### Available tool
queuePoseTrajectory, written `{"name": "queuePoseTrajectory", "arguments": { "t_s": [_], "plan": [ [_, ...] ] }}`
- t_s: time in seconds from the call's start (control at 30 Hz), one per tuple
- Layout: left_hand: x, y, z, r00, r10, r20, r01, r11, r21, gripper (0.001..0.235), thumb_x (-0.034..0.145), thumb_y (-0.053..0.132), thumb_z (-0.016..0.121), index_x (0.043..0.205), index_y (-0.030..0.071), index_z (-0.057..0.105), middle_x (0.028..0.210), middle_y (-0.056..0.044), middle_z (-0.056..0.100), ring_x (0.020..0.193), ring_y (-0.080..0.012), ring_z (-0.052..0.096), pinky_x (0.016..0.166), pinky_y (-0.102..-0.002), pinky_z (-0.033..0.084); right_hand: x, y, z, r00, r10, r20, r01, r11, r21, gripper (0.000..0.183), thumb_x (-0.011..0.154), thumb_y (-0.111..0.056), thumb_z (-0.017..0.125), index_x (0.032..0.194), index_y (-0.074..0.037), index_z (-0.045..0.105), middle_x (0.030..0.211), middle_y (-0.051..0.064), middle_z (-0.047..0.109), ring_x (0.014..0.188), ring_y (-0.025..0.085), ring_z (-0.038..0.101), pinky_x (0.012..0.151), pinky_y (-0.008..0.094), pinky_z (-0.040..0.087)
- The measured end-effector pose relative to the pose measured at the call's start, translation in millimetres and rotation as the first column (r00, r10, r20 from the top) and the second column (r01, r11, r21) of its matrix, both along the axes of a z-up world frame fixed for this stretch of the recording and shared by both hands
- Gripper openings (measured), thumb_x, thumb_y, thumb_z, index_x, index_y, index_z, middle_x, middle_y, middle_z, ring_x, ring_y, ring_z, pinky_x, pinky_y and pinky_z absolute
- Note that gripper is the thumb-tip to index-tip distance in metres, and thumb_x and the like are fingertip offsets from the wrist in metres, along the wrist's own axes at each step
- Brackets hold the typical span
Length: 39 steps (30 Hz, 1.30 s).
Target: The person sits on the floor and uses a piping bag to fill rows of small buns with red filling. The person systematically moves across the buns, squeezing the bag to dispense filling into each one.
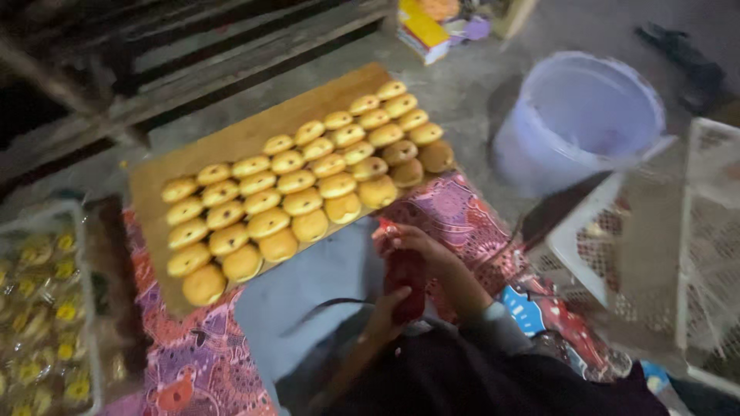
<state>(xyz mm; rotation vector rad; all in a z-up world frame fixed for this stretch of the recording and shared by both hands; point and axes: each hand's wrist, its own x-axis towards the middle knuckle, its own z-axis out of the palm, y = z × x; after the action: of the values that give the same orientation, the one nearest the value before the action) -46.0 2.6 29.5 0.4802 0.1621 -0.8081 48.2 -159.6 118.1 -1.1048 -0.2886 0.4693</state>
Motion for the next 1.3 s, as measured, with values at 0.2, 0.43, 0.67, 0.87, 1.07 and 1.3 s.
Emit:
{"name": "queuePoseTrajectory", "arguments": {
  "t_s": [0.2, 0.43, 0.67, 0.87, 1.07, 1.3],
  "plan": [
    [-9.0, -14.1, 12.0, 0.999, 0.042, -0.030, -0.039, 0.995, 0.086, 0.056, 0.088, 0.017, 0.071, 0.139, 0.011, 0.049, 0.116, -0.010, 0.065, 0.099, -0.0255, 0.070, 0.076, -0.038, 0.064, -45.2, -6.1, 0.0, 0.960, -0.150, -0.235, 0.197, 0.961, 0.193, 0.045, 0.091, -0.016, 0.066, 0.133, -0.001, 0.059, 0.110, 0.014, 0.068, 0.103, 0.029, 0.069, 0.090, 0.041, 0.057],
    [-9.6, -22.0, -7.9, 1.000, -0.009, -0.004, 0.009, 0.987, 0.160, 0.057, 0.091, 0.021, 0.073, 0.142, 0.011, 0.050, 0.122, -0.011, 0.067, 0.103, -0.0270, 0.070, 0.079, -0.041, 0.062, -29.6, -9.4, -67.9, 0.960, -0.262, -0.099, 0.261, 0.965, -0.027, 0.043, 0.092, -0.007, 0.070, 0.134, -0.007, 0.059, 0.108, 0.009, 0.067, 0.099, 0.021, 0.067, 0.086, 0.034, 0.056],
    [0.1, -21.4, -55.3, 0.991, 0.125, 0.038, -0.128, 0.987, 0.100, 0.043, 0.098, 0.025, 0.071, 0.134, 0.007, 0.057, 0.118, -0.009, 0.068, 0.105, -0.0250, 0.069, 0.088, -0.042, 0.061, 7.1, 14.1, -119.5, 0.975, -0.216, -0.042, 0.193, 0.930, -0.312, 0.041, 0.089, -0.010, 0.074, 0.128, -0.010, 0.064, 0.096, 0.003, 0.066, 0.087, 0.014, 0.061, 0.076, 0.029, 0.051],
    [16.4, -16.9, -81.8, 0.930, 0.264, 0.255, -0.250, 0.964, -0.086, 0.033, 0.112, 0.031, 0.067, 0.122, 0.001, 0.060, 0.105, -0.011, 0.068, 0.092, -0.0271, 0.065, 0.073, -0.040, 0.053, 35.7, 35.2, -112.7, 0.985, -0.151, 0.088, 0.174, 0.900, -0.401, 0.035, 0.090, -0.012, 0.073, 0.124, -0.006, 0.065, 0.096, -0.002, 0.062, 0.088, 0.010, 0.058, 0.078, 0.026, 0.050],
    [24.2, -16.7, -89.2, 0.968, 0.248, 0.035, -0.238, 0.955, -0.174, 0.057, 0.101, 0.047, 0.061, 0.140, 0.007, 0.052, 0.129, -0.007, 0.065, 0.113, -0.0261, 0.063, 0.090, -0.042, 0.053, 62.8, 42.5, -109.5, 0.994, -0.028, 0.106, 0.073, 0.890, -0.451, 0.028, 0.092, -0.013, 0.067, 0.118, -0.003, 0.063, 0.089, 0.000, 0.061, 0.080, 0.010, 0.056, 0.073, 0.027, 0.048],
    [28.5, -9.6, -88.4, 0.938, 0.342, 0.059, -0.340, 0.940, -0.039, 0.073, 0.097, 0.051, 0.061, 0.156, 0.016, 0.038, 0.149, -0.001, 0.054, 0.138, -0.0232, 0.051, 0.117, -0.043, 0.040, 82.8, 49.2, -128.5, 0.992, 0.018, 0.122, 0.041, 0.886, -0.462, 0.025, 0.092, -0.013, 0.064, 0.114, -0.002, 0.065, 0.085, 0.001, 0.063, 0.078, 0.011, 0.059, 0.073, 0.025, 0.048]
  ]
}}
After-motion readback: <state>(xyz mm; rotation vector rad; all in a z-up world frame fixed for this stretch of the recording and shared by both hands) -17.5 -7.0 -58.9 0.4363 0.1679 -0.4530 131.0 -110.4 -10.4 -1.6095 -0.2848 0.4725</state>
